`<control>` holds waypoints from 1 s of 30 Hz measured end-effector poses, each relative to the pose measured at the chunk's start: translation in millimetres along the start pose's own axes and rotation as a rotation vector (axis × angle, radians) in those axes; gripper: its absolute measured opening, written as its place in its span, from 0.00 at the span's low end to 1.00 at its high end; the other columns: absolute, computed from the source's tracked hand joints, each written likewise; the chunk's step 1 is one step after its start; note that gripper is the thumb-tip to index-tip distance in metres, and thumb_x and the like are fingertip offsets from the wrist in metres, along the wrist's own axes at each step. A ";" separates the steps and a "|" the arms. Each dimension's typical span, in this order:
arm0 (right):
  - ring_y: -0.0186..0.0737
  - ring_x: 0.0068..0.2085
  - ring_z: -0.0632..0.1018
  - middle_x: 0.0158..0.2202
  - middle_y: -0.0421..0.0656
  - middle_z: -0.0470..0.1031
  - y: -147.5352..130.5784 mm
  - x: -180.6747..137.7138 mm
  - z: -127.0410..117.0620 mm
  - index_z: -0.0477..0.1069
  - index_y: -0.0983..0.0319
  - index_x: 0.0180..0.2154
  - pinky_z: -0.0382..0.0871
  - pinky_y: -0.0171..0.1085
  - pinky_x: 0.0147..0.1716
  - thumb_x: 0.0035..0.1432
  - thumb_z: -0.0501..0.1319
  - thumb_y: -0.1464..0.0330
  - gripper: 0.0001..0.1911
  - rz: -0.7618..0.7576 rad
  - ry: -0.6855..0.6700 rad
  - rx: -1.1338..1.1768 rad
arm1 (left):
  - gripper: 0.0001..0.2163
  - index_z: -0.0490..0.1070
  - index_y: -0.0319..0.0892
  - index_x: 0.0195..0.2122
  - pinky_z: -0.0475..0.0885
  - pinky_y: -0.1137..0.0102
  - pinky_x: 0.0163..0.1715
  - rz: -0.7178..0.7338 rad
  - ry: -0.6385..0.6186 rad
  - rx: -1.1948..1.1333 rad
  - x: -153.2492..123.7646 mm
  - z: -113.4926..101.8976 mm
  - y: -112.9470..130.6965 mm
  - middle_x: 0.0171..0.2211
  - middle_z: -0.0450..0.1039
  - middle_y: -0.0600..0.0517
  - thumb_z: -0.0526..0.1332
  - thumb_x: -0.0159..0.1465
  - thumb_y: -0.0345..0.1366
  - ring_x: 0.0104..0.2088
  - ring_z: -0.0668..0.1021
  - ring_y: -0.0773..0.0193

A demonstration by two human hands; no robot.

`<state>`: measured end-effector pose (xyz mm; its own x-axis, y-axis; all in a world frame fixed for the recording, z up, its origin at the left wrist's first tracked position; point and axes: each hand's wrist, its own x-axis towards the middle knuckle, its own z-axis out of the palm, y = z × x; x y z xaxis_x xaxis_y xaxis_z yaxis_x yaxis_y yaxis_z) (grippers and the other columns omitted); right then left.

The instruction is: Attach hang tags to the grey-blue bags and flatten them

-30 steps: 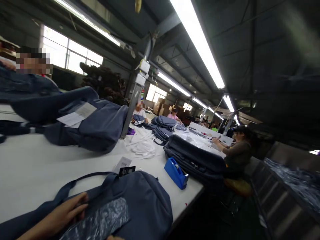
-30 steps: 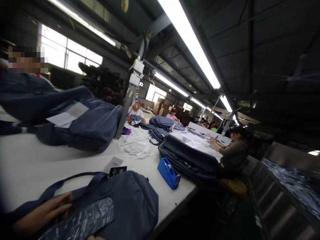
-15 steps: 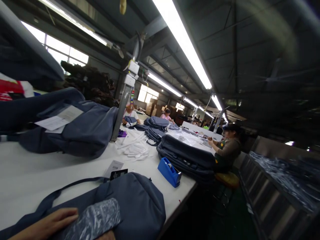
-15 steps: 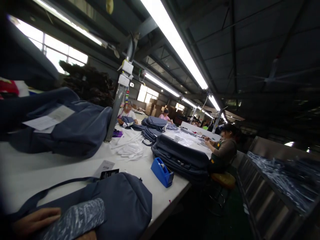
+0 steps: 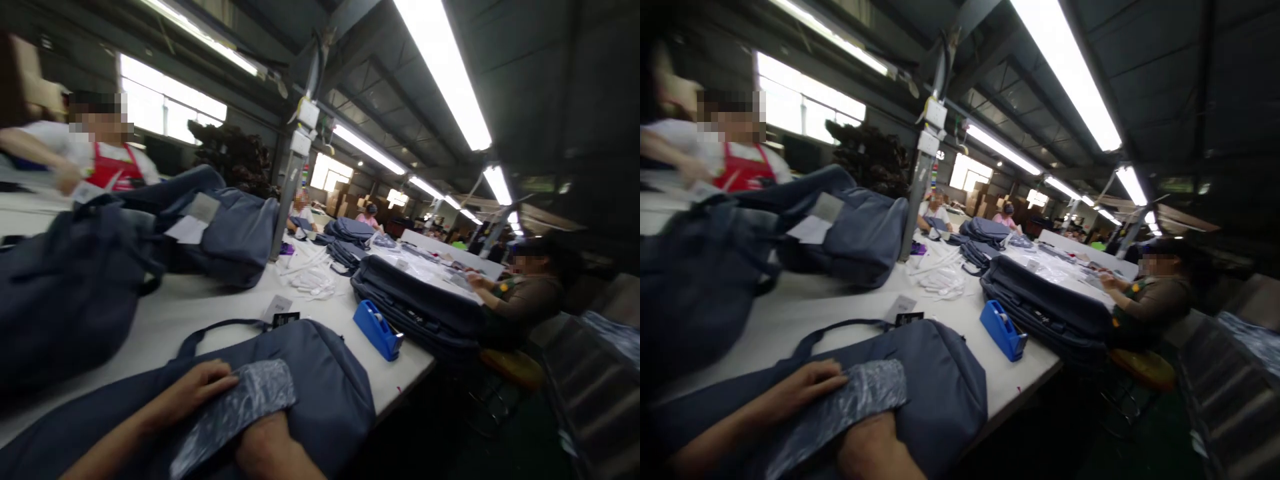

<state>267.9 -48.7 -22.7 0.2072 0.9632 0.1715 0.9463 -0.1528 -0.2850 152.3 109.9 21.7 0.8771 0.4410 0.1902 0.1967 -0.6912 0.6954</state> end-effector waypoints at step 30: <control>0.47 0.53 0.75 0.53 0.46 0.76 18.1 51.3 -132.2 0.69 0.55 0.57 0.69 0.45 0.53 0.66 0.56 0.65 0.19 -0.345 -0.137 -0.017 | 0.33 0.45 0.54 0.71 0.42 0.45 0.67 -0.072 -0.058 0.506 -6.7 24.8 -18.2 0.72 0.39 0.46 0.45 0.69 0.61 0.71 0.45 0.48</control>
<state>328.4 -31.3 105.6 -0.1583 0.9792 0.1268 0.9589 0.1831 -0.2167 153.6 105.3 -9.5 0.8739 0.4746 0.1053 0.4318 -0.8573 0.2803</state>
